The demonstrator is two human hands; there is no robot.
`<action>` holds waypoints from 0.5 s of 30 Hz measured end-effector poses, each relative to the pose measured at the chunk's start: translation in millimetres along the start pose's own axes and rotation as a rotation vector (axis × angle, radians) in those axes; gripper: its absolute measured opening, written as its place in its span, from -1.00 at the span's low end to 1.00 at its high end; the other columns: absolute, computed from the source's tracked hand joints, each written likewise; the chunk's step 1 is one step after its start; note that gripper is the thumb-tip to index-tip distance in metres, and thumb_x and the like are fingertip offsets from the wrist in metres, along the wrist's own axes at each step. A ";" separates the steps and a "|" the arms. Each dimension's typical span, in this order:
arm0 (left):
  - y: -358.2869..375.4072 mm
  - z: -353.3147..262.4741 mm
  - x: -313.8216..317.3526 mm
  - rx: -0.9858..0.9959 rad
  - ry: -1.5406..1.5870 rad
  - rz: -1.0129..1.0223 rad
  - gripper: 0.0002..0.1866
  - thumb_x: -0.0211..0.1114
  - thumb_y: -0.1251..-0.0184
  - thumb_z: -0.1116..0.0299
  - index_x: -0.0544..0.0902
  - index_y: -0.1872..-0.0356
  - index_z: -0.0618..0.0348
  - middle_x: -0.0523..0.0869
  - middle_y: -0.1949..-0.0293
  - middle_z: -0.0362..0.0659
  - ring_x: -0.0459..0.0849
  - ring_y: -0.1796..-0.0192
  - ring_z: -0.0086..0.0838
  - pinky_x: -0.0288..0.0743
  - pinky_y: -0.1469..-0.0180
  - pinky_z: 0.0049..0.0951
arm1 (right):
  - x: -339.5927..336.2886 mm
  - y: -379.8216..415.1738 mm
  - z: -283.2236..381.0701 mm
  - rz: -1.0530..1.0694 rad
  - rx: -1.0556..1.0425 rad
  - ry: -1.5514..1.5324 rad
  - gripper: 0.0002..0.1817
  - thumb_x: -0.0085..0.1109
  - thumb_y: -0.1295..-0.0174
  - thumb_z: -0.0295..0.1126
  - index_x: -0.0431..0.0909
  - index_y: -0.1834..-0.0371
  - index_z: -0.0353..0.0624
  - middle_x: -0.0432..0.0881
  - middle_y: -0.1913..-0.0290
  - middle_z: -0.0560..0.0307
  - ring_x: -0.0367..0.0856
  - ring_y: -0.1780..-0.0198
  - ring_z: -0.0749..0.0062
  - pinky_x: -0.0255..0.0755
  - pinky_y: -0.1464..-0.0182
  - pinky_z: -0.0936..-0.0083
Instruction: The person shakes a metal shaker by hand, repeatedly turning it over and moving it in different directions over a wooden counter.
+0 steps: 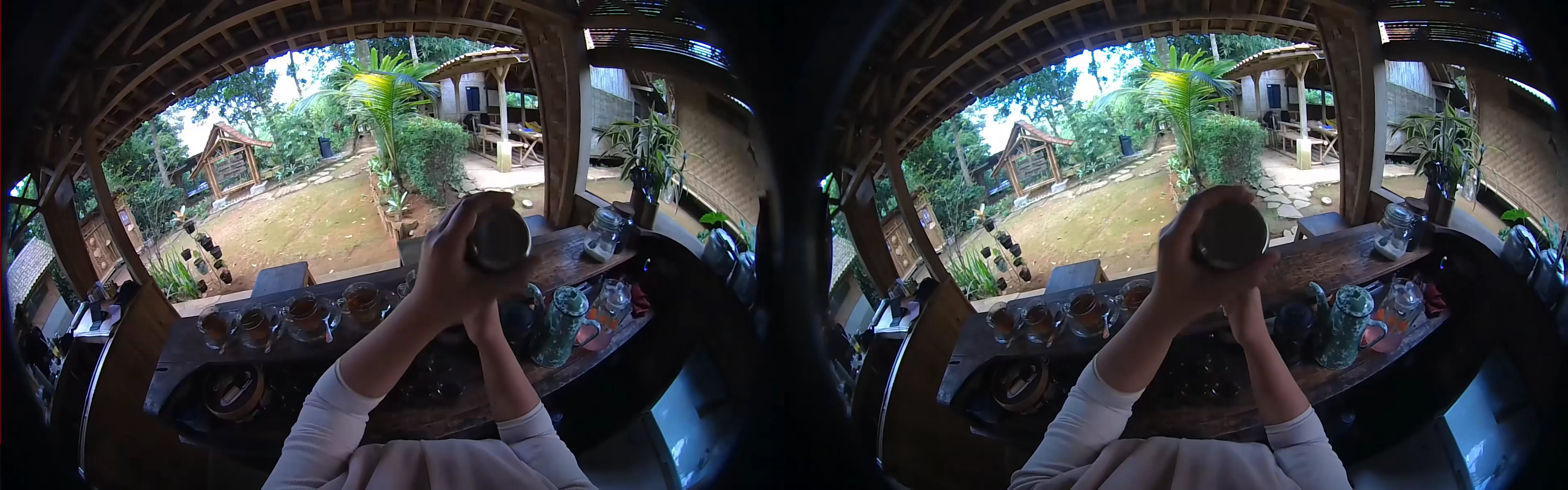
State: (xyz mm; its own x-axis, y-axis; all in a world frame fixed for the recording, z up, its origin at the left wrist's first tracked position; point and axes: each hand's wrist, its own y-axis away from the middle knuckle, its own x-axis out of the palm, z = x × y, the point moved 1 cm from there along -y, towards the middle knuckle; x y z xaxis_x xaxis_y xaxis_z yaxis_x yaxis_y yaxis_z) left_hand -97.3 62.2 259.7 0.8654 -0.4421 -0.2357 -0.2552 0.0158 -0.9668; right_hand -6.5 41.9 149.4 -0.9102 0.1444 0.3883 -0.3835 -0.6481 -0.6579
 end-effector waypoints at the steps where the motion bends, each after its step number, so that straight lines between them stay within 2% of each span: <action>1: 1.3 8.5 14.6 -0.096 0.069 -0.037 -0.23 0.61 0.25 0.19 0.46 -0.05 0.27 0.63 0.04 -0.05 0.65 0.07 -0.31 0.52 0.01 -0.39 | -11.0 0.5 3.6 -0.041 -0.011 0.023 -0.26 -0.18 -0.34 0.09 -0.04 -0.40 -0.20 0.15 -0.37 0.05 0.13 -0.39 0.26 0.07 -0.39 0.35; 2: -0.8 14.1 22.9 -0.188 0.134 -0.077 -0.23 0.61 0.25 0.19 0.46 -0.06 0.27 0.63 0.04 -0.08 0.65 0.07 -0.32 0.52 0.01 -0.40 | -21.7 -2.6 6.6 -0.076 -0.024 0.043 -0.27 -0.20 -0.35 0.08 -0.04 -0.40 -0.20 0.16 -0.36 0.05 0.15 -0.38 0.23 0.09 -0.38 0.33; 4: -18.9 -35.3 19.9 0.188 0.121 -0.180 -0.34 0.54 0.25 0.12 0.51 0.05 0.18 0.63 0.11 -0.04 0.65 0.11 -0.18 0.53 0.07 -0.28 | -33.8 -7.8 2.2 -0.105 -0.024 0.060 -0.28 -0.22 -0.36 0.07 -0.04 -0.41 -0.20 0.17 -0.36 0.05 0.16 -0.38 0.20 0.11 -0.37 0.31; 5: -24.7 -52.6 21.7 0.186 0.119 -0.190 -0.34 0.54 0.25 0.12 0.51 0.05 0.18 0.63 0.11 -0.04 0.65 0.11 -0.18 0.53 0.07 -0.28 | -40.9 -10.4 -0.8 -0.123 -0.021 0.023 -0.28 -0.22 -0.36 0.08 -0.03 -0.40 -0.19 0.17 -0.36 0.05 0.17 -0.37 0.19 0.12 -0.37 0.30; 7: -32.4 -77.9 30.9 0.449 0.254 -0.208 -0.37 0.51 0.21 0.10 0.52 0.07 0.17 0.63 0.12 -0.02 0.66 0.13 -0.17 0.54 0.09 -0.28 | -58.8 -13.9 -2.1 -0.169 -0.029 -0.038 -0.28 -0.22 -0.36 0.08 -0.02 -0.40 -0.19 0.18 -0.35 0.05 0.20 -0.35 0.17 0.15 -0.35 0.28; 8: -34.5 -69.8 42.5 0.452 0.265 -0.218 -0.37 0.51 0.21 0.10 0.52 0.07 0.17 0.63 0.12 -0.02 0.66 0.13 -0.17 0.54 0.09 -0.28 | -67.8 -13.5 -1.7 -0.194 -0.035 -0.067 -0.28 -0.22 -0.35 0.08 -0.02 -0.40 -0.19 0.19 -0.35 0.04 0.21 -0.34 0.16 0.16 -0.35 0.27; 9: -36.2 -50.2 59.4 0.325 0.151 -0.168 -0.39 0.50 0.20 0.10 0.51 0.08 0.17 0.63 0.14 -0.02 0.66 0.15 -0.17 0.55 0.12 -0.28 | -76.6 -10.0 -1.0 -0.221 -0.035 -0.096 -0.28 -0.22 -0.35 0.09 -0.01 -0.40 -0.19 0.19 -0.35 0.04 0.22 -0.34 0.15 0.17 -0.34 0.27; 10: -33.9 -31.4 74.7 0.193 0.038 -0.114 -0.40 0.49 0.19 0.09 0.51 0.09 0.17 0.64 0.16 -0.01 0.67 0.16 -0.17 0.56 0.14 -0.28 | -84.7 -3.3 -0.2 -0.251 -0.032 -0.126 -0.29 -0.22 -0.35 0.09 -0.01 -0.40 -0.19 0.20 -0.34 0.04 0.23 -0.33 0.14 0.18 -0.34 0.26; 12: -26.3 0.0 92.5 -0.206 0.188 -0.021 -0.40 0.49 0.19 0.09 0.51 0.10 0.17 0.63 0.17 -0.02 0.66 0.16 -0.17 0.55 0.14 -0.26 | -94.1 5.3 4.5 -0.307 -0.031 -0.191 -0.29 -0.22 -0.35 0.09 0.00 -0.39 -0.19 0.21 -0.34 0.03 0.26 -0.31 0.11 0.20 -0.33 0.24; 13: -20.8 3.2 97.6 -0.194 0.207 -0.051 -0.40 0.48 0.17 0.08 0.51 0.09 0.15 0.62 0.17 -0.02 0.64 0.13 -0.19 0.53 0.11 -0.25 | -94.3 2.2 11.5 -0.296 -0.083 -0.167 -0.28 -0.20 -0.33 0.12 0.02 -0.40 -0.15 0.23 -0.32 0.02 0.33 -0.25 0.10 0.25 -0.29 0.20; 15: -27.5 -31.4 95.8 0.109 0.140 -0.172 -0.40 0.47 0.16 0.05 0.52 0.09 0.16 0.61 0.13 0.00 0.62 0.09 -0.20 0.53 0.06 -0.28 | -109.3 2.3 18.7 -0.298 -0.064 -0.148 -0.28 -0.20 -0.33 0.12 0.02 -0.40 -0.15 0.23 -0.32 0.02 0.33 -0.26 0.10 0.25 -0.29 0.20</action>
State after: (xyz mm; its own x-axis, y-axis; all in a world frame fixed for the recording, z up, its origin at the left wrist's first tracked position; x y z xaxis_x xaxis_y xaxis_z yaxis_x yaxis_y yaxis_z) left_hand -21.0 -8.8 266.9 0.8220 -0.5665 -0.0584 -0.0549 0.0233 -0.9982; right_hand 95.1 10.7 117.5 -0.7257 0.2078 0.6559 -0.6428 -0.5448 -0.5385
